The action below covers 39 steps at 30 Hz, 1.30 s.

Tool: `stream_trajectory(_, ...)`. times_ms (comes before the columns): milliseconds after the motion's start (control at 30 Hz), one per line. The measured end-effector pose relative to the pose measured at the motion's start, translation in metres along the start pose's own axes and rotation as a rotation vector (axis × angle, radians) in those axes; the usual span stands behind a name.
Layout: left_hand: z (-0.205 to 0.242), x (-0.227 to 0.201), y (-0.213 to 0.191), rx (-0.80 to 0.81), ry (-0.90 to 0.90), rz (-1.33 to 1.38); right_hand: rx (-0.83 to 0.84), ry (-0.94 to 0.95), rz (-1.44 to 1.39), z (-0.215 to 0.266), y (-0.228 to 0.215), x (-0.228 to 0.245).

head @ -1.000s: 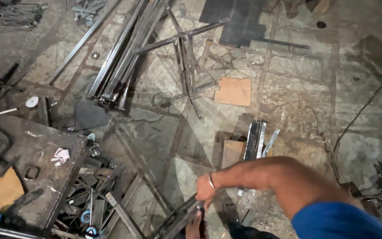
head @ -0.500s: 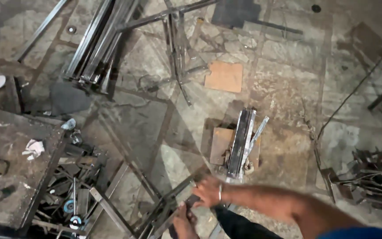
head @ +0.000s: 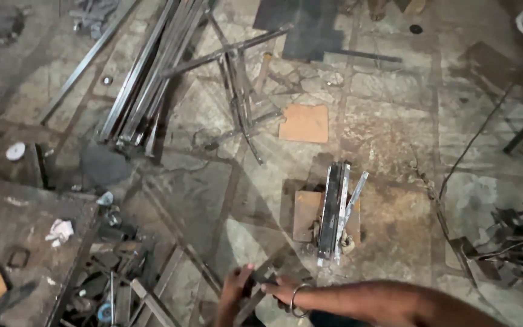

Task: The person assembles a metal frame structure on the floor of a workshop. They position metal bars into a cross shape, secure them with a clamp, and then use a hammer to tap the joints into alignment. The person repeatedly adjusts the frame and hammers the connections to ensure stability.

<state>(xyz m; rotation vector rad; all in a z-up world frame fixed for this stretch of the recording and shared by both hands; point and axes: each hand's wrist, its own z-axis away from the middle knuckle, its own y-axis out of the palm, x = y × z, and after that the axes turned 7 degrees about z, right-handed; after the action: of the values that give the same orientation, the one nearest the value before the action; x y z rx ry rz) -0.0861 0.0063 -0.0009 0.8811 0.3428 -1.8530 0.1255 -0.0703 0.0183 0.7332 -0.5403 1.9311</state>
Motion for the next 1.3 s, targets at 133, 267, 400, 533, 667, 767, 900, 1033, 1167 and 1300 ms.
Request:
stream_trajectory(133,0.032,-0.034,0.071,-0.547,0.069,0.542,0.119,0.188,-0.248,0.006,0.0,0.02)
stream_trajectory(267,0.019,-0.049,0.105,-0.618,0.208,0.858,-0.177,0.078,0.05,-0.015,0.022,-0.008)
stream_trajectory(400,-0.011,-0.017,0.095,-0.534,0.246,0.759,-0.668,-0.063,0.247,-0.067,0.091,-0.091)
stream_trajectory(533,-0.029,-0.055,0.103,-0.335,0.047,0.407,-0.657,0.26,-0.64,-0.099,0.145,-0.104)
stream_trajectory(667,-0.016,-0.079,0.103,-0.04,-0.145,-0.001,-0.624,0.32,-1.129,-0.082,0.152,-0.068)
stream_trajectory(767,-0.026,-0.052,0.096,-0.103,0.159,-0.161,-0.591,0.008,-0.825,-0.132,0.151,-0.143)
stream_trajectory(900,0.029,-0.073,0.116,-0.405,0.221,-0.18,-0.243,-0.398,0.802,-0.056,0.036,-0.08)
stream_trajectory(1033,0.052,0.047,0.09,-0.717,0.496,-0.128,-0.508,-1.189,0.939,0.043,-0.083,0.079)
stream_trajectory(1167,0.019,0.138,0.082,-0.658,0.009,0.302,-0.003,-1.531,1.39,-0.012,-0.103,0.119)
stream_trajectory(1300,0.041,0.098,0.086,-0.428,-0.22,0.605,0.547,-1.147,1.707,-0.045,-0.085,0.127)
